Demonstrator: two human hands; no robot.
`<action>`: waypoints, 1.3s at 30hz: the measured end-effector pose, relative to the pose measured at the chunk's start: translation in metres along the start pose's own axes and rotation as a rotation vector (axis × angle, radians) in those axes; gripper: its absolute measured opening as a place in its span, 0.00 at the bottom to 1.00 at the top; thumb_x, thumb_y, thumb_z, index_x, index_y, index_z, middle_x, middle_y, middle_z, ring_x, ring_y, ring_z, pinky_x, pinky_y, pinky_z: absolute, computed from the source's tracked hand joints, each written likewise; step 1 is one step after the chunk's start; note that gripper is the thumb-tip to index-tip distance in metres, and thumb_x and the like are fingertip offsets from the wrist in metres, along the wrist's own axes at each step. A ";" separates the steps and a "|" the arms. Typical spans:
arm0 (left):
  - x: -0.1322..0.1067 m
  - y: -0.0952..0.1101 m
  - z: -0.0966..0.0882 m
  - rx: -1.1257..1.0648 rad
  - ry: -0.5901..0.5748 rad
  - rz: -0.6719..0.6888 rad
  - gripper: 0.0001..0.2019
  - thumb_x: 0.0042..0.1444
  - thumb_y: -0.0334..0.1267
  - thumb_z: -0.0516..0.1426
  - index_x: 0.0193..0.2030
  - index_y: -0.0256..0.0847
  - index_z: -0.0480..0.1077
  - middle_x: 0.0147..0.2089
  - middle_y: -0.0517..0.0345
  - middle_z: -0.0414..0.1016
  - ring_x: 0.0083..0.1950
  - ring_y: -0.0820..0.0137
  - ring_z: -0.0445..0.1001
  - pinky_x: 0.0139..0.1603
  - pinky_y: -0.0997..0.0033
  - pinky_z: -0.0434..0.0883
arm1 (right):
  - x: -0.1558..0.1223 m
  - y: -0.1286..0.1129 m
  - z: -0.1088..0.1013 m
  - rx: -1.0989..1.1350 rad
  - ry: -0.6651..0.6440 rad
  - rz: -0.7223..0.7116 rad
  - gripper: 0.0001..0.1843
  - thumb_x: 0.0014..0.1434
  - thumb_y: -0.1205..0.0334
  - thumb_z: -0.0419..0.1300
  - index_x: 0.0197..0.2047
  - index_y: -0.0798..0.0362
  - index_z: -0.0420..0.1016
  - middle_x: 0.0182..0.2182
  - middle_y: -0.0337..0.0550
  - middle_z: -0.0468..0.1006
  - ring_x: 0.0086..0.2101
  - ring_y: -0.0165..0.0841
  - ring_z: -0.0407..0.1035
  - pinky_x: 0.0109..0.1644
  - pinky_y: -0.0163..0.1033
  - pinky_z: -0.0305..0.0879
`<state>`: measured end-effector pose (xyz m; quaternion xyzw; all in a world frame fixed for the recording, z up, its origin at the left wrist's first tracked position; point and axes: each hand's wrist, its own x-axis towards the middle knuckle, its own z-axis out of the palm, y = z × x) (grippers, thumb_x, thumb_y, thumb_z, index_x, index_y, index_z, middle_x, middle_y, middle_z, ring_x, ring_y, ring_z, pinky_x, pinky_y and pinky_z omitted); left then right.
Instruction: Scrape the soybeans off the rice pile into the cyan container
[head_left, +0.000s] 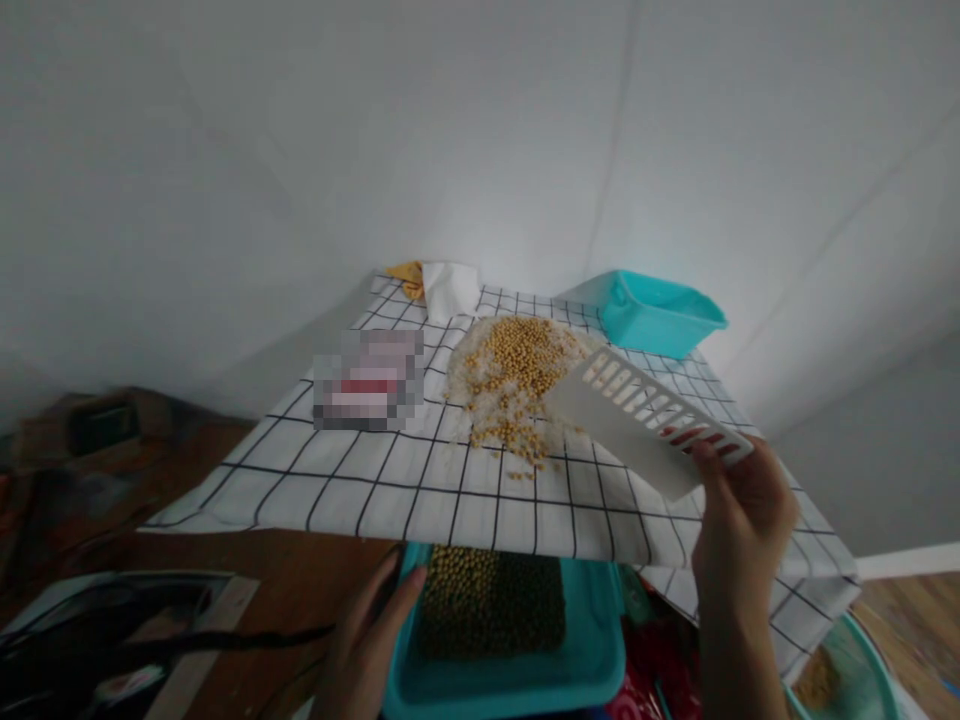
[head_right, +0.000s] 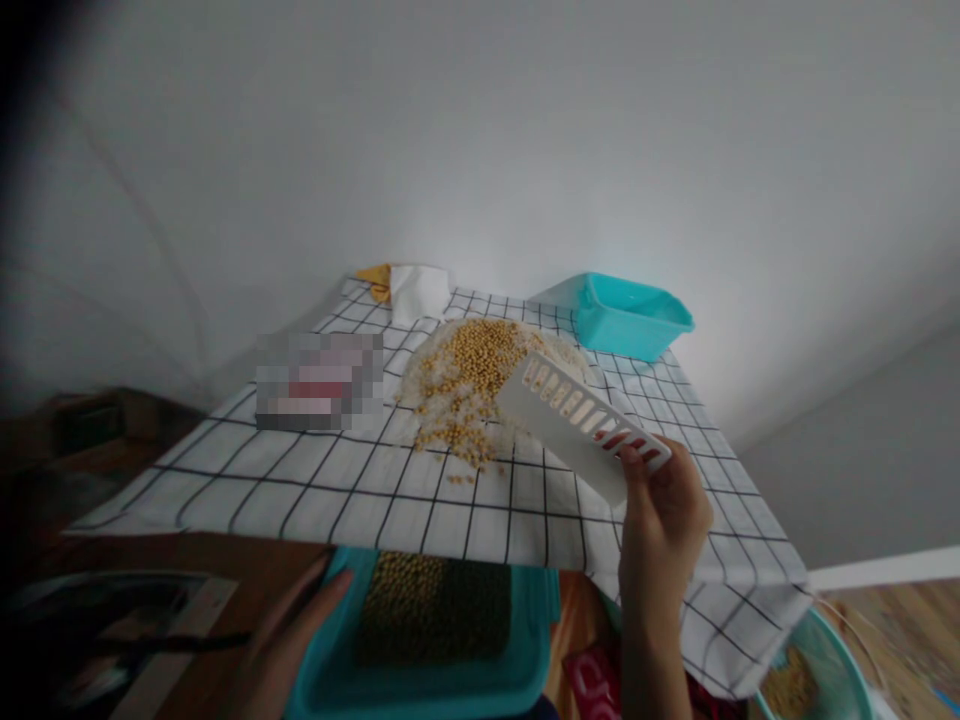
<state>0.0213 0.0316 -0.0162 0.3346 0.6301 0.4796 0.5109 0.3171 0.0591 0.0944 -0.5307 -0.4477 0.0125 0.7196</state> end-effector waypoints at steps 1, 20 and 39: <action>0.001 -0.002 -0.001 -0.003 -0.004 -0.003 0.12 0.41 0.50 0.66 0.32 0.51 0.79 0.46 0.55 0.84 0.62 0.50 0.74 0.65 0.53 0.69 | 0.001 0.000 0.000 0.016 0.017 0.000 0.06 0.56 0.60 0.65 0.34 0.53 0.76 0.31 0.40 0.79 0.33 0.33 0.72 0.41 0.39 0.65; 0.010 -0.028 -0.012 -0.001 -0.003 -0.140 0.18 0.40 0.52 0.67 0.39 0.49 0.80 0.61 0.57 0.77 0.72 0.46 0.60 0.73 0.49 0.54 | -0.047 -0.016 -0.053 -0.199 0.092 0.171 0.12 0.52 0.55 0.68 0.36 0.55 0.78 0.32 0.44 0.80 0.35 0.37 0.73 0.41 0.41 0.67; 0.007 -0.012 -0.001 0.062 -0.051 -0.115 0.27 0.39 0.58 0.65 0.44 0.46 0.79 0.59 0.52 0.78 0.69 0.51 0.65 0.71 0.56 0.58 | -0.062 -0.024 -0.055 -0.190 0.063 0.143 0.10 0.53 0.59 0.69 0.37 0.54 0.80 0.33 0.43 0.81 0.35 0.36 0.74 0.42 0.40 0.68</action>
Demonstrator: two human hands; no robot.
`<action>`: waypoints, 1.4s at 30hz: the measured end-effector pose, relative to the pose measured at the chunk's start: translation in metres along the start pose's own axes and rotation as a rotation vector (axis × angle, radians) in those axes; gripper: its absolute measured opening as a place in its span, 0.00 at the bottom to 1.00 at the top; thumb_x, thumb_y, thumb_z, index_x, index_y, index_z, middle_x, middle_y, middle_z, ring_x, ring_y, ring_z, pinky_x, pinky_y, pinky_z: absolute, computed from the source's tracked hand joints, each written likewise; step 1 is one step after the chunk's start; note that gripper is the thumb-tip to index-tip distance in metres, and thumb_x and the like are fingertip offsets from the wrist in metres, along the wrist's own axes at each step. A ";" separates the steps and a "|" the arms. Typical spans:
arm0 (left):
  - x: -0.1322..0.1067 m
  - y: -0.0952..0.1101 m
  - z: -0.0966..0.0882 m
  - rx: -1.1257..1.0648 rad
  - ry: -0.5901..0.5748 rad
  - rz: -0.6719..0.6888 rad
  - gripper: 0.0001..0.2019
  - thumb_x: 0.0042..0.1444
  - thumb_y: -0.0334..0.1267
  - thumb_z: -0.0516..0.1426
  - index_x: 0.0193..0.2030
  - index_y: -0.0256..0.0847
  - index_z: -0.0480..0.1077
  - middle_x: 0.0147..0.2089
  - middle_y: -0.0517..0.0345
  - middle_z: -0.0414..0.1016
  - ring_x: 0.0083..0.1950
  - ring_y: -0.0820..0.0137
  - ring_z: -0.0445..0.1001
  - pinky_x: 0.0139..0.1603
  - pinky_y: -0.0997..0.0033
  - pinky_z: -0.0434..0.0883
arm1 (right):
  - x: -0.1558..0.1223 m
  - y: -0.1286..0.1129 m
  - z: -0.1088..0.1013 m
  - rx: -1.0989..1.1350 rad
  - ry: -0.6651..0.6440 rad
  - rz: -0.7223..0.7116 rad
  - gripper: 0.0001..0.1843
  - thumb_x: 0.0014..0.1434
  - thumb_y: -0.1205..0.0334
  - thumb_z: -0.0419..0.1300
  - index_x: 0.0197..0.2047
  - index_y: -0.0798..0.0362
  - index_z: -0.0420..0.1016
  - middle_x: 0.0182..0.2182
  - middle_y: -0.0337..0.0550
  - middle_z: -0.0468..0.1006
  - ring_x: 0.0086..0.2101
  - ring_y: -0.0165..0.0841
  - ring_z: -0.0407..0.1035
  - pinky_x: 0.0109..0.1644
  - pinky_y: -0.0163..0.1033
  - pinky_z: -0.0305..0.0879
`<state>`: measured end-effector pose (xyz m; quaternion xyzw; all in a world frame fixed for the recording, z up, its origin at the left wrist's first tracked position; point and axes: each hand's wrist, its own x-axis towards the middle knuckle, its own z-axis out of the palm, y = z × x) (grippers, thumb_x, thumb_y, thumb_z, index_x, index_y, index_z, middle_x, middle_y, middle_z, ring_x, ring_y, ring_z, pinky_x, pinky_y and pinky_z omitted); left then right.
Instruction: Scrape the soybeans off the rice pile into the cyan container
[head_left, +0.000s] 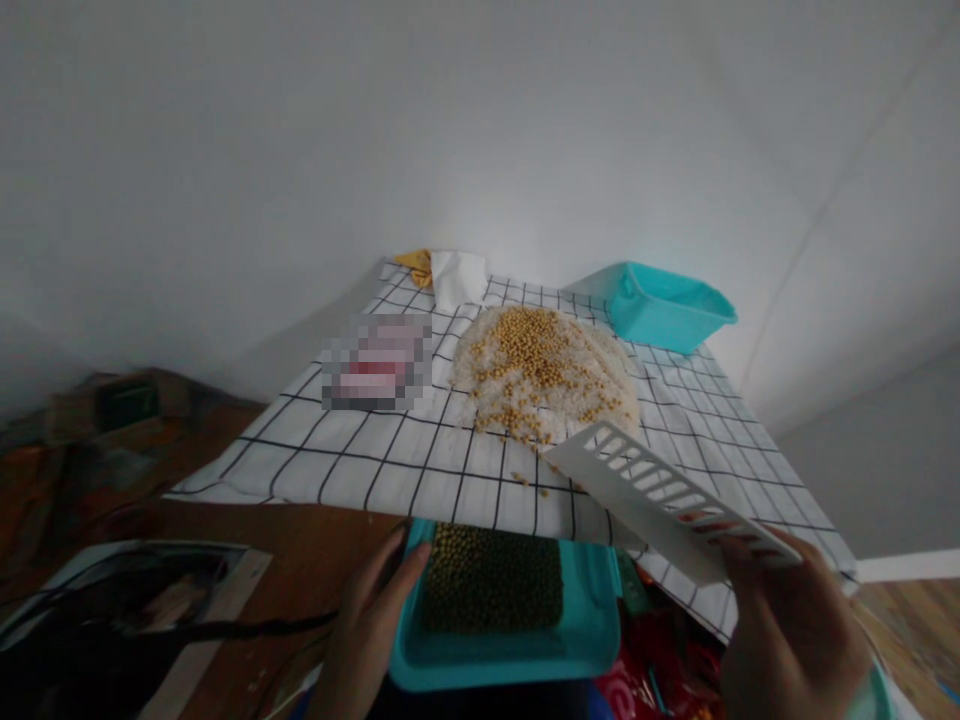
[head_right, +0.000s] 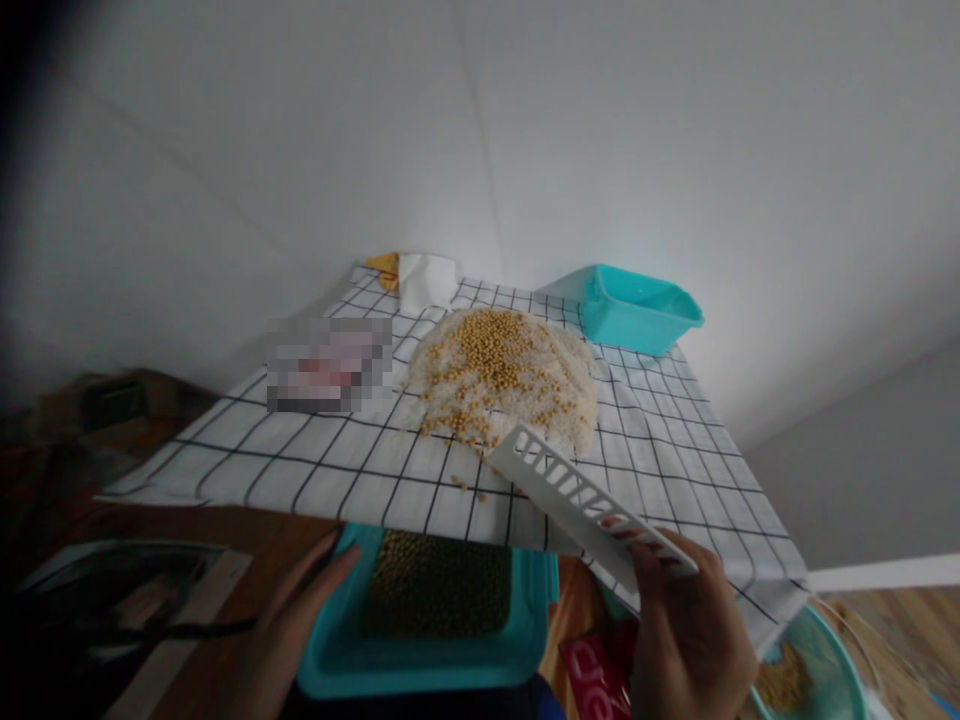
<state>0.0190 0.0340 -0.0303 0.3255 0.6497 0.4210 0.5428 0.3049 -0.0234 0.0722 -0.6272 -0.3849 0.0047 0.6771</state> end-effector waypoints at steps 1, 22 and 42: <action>-0.001 0.001 0.001 0.005 0.003 0.000 0.26 0.39 0.58 0.65 0.44 0.46 0.79 0.59 0.53 0.79 0.69 0.51 0.65 0.71 0.57 0.59 | 0.000 -0.001 0.001 -0.005 -0.010 0.000 0.10 0.53 0.59 0.69 0.38 0.54 0.80 0.33 0.43 0.81 0.35 0.36 0.74 0.43 0.40 0.69; 0.002 -0.011 -0.002 0.046 0.069 0.070 0.17 0.43 0.51 0.66 0.40 0.47 0.80 0.56 0.53 0.80 0.67 0.50 0.69 0.70 0.53 0.61 | -0.001 -0.002 0.012 0.014 -0.019 -0.019 0.10 0.53 0.58 0.69 0.36 0.55 0.79 0.32 0.44 0.80 0.34 0.36 0.74 0.41 0.41 0.69; 0.000 -0.004 0.003 -0.056 0.015 0.040 0.25 0.45 0.52 0.65 0.48 0.40 0.78 0.58 0.48 0.78 0.67 0.51 0.68 0.71 0.53 0.58 | 0.003 0.001 0.017 -0.029 -0.184 -0.013 0.13 0.54 0.55 0.68 0.39 0.54 0.78 0.33 0.43 0.81 0.33 0.37 0.75 0.38 0.40 0.69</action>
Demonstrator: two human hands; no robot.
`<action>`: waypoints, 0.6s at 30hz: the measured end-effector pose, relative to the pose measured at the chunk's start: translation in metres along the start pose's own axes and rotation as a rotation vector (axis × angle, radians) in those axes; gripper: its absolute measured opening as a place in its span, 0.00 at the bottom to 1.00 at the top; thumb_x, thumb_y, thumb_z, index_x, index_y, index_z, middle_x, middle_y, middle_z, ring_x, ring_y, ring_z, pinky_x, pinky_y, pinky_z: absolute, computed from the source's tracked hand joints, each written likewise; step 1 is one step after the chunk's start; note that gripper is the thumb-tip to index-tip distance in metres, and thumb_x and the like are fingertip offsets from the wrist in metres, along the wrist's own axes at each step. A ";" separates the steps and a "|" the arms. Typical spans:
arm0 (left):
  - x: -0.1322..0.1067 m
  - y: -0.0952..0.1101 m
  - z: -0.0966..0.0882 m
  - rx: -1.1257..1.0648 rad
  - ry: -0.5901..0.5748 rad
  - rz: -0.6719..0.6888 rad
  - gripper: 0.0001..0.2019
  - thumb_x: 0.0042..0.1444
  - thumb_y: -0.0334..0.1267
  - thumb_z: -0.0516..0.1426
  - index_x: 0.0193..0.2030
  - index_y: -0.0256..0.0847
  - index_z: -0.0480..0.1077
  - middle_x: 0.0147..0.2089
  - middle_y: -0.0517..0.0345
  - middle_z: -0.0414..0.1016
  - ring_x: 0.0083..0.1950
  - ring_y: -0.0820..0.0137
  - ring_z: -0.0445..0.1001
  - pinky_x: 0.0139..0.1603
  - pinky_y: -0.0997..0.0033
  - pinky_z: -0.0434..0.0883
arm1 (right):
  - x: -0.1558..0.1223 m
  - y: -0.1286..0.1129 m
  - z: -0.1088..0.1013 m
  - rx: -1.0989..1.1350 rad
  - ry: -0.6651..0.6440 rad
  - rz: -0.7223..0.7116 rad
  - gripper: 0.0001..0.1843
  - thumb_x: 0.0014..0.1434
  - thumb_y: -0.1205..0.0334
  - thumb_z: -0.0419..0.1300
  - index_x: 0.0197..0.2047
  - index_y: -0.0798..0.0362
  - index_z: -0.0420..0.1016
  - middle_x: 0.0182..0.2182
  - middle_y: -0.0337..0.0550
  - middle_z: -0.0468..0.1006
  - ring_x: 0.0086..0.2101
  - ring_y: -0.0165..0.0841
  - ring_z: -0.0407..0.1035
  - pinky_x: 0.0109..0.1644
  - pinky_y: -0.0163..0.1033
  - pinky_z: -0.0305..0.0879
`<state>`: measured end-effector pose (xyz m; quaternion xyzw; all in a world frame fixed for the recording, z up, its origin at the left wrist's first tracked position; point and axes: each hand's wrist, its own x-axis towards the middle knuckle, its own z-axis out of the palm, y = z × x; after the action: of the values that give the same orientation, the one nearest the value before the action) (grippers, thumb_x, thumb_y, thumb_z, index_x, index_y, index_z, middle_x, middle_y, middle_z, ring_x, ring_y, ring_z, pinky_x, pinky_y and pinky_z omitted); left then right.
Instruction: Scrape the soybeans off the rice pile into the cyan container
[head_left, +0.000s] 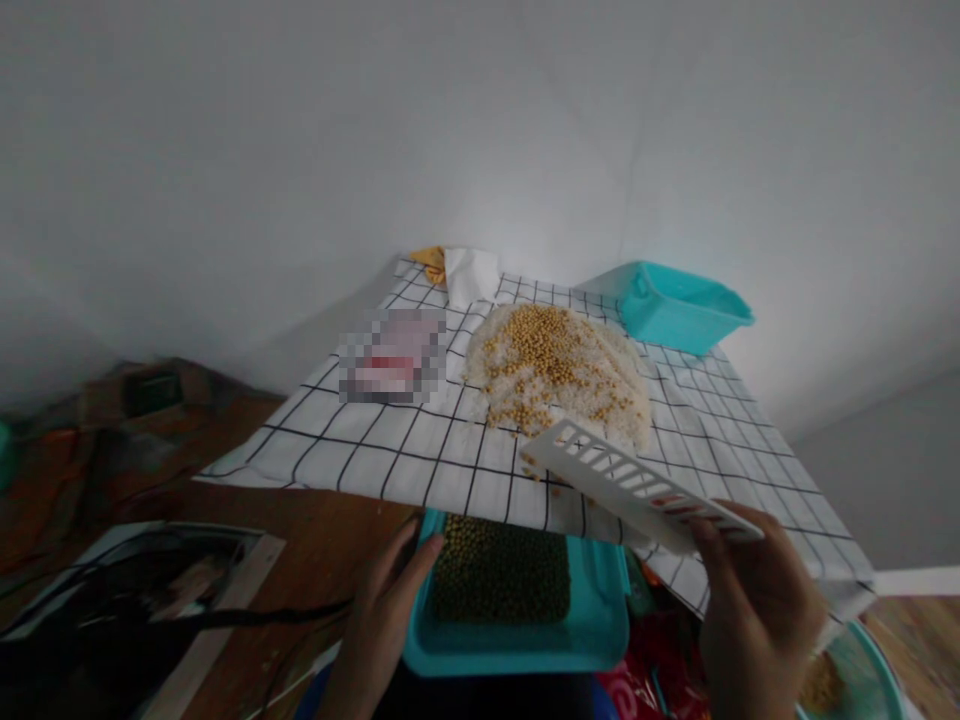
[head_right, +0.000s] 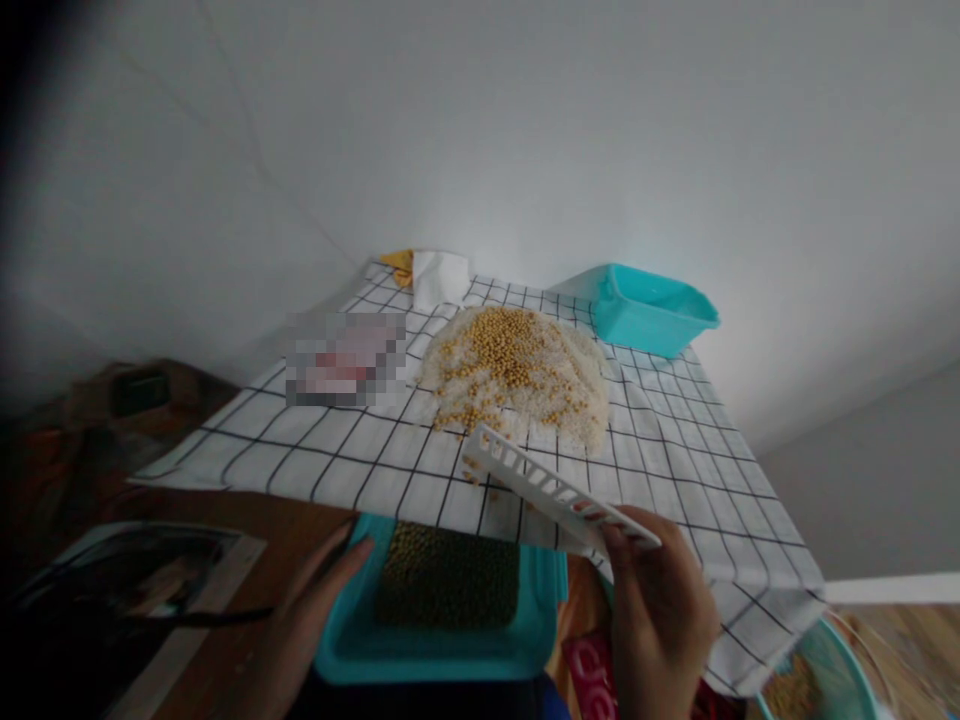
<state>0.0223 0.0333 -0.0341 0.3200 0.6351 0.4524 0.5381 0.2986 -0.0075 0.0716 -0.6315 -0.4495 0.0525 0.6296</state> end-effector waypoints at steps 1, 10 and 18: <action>0.000 0.001 0.000 -0.002 0.000 0.004 0.24 0.45 0.52 0.66 0.46 0.41 0.78 0.57 0.49 0.79 0.66 0.51 0.69 0.70 0.54 0.59 | -0.001 0.001 -0.001 0.004 -0.002 -0.002 0.13 0.53 0.55 0.69 0.39 0.54 0.77 0.33 0.43 0.81 0.33 0.37 0.75 0.37 0.40 0.69; -0.003 -0.001 -0.001 -0.010 0.013 -0.045 0.28 0.44 0.52 0.66 0.50 0.39 0.76 0.62 0.44 0.74 0.68 0.51 0.66 0.71 0.54 0.58 | -0.011 0.002 -0.016 0.017 -0.117 -0.054 0.10 0.54 0.58 0.68 0.39 0.52 0.80 0.34 0.43 0.81 0.35 0.36 0.76 0.37 0.38 0.69; -0.001 0.000 -0.001 0.008 0.004 -0.031 0.28 0.43 0.54 0.67 0.49 0.39 0.77 0.61 0.46 0.76 0.69 0.53 0.66 0.71 0.57 0.58 | -0.001 -0.002 -0.003 0.096 0.142 0.010 0.11 0.53 0.57 0.69 0.36 0.54 0.78 0.32 0.43 0.80 0.34 0.36 0.74 0.40 0.41 0.67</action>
<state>0.0219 0.0320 -0.0335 0.3115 0.6428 0.4422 0.5424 0.2985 -0.0106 0.0735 -0.6049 -0.3974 0.0320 0.6893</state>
